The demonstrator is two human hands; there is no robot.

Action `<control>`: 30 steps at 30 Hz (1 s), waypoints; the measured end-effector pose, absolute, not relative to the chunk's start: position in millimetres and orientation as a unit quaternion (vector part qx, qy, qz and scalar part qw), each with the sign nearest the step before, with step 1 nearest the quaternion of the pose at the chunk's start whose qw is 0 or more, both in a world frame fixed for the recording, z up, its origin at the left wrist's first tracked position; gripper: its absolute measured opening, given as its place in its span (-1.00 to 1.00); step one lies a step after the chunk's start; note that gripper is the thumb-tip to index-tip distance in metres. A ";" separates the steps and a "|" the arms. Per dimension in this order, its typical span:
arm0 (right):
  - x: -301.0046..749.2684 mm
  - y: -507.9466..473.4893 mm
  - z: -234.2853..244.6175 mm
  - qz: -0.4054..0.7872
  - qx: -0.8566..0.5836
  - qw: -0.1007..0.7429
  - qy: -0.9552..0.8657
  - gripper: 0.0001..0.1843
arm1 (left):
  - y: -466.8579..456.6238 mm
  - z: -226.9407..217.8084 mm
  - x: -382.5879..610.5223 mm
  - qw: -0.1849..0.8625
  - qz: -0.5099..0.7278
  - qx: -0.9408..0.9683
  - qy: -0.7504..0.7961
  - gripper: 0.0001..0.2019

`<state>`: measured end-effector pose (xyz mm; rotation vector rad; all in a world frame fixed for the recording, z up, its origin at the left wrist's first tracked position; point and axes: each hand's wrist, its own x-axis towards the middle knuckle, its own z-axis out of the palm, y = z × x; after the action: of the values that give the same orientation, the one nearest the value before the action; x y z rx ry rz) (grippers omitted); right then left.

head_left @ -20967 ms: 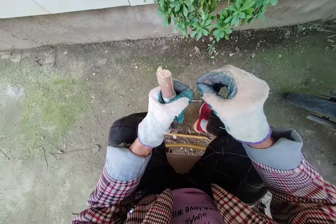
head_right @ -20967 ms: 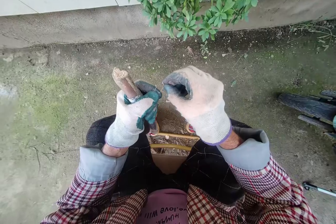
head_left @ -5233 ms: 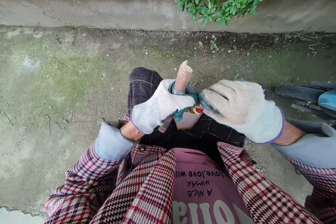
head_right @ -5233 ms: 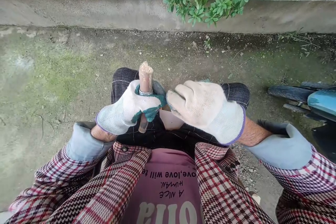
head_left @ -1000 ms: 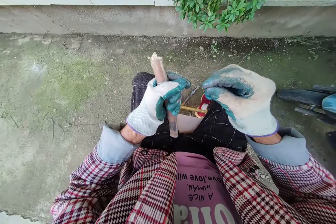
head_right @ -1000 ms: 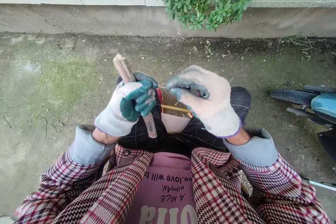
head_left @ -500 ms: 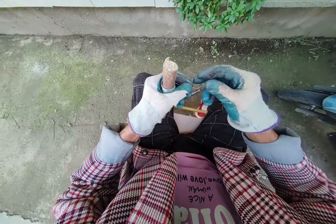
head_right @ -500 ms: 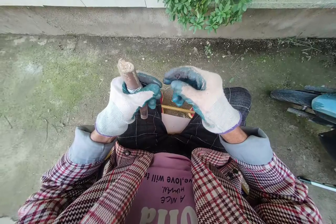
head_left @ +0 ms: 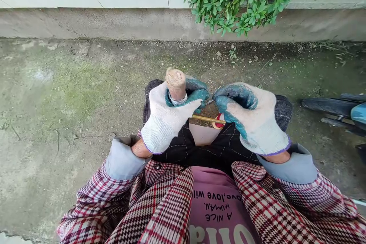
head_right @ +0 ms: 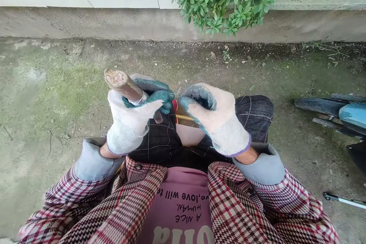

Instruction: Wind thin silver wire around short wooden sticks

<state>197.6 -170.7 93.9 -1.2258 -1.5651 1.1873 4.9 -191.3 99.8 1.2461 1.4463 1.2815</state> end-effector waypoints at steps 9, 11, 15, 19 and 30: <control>211.5 -161.0 91.6 0.527 -0.499 0.428 -0.539 -0.91 | -176.4 92.3 -9.2 0.557 0.604 0.343 0.455 -0.85; 209.5 -159.8 93.7 0.544 -0.499 0.408 -0.537 -0.93 | -176.3 92.1 -9.6 0.573 0.598 0.332 0.452 -0.81; 201.4 -158.6 100.2 0.583 -0.463 0.388 -0.543 -0.84 | -176.9 91.2 -7.7 0.569 0.563 0.339 0.494 -0.67; 198.0 -158.5 105.6 0.470 -0.438 0.401 -0.653 -0.78 | -177.1 91.4 -7.0 0.574 0.544 0.348 0.503 -0.65; 201.3 -160.0 96.0 0.444 -0.443 0.286 -0.725 -0.81 | -171.6 95.3 -8.5 0.584 0.536 0.347 0.502 -0.69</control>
<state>201.3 -160.0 96.0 -1.1841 -1.9373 1.1865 -8.5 -171.6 95.3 0.8088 1.1717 1.2502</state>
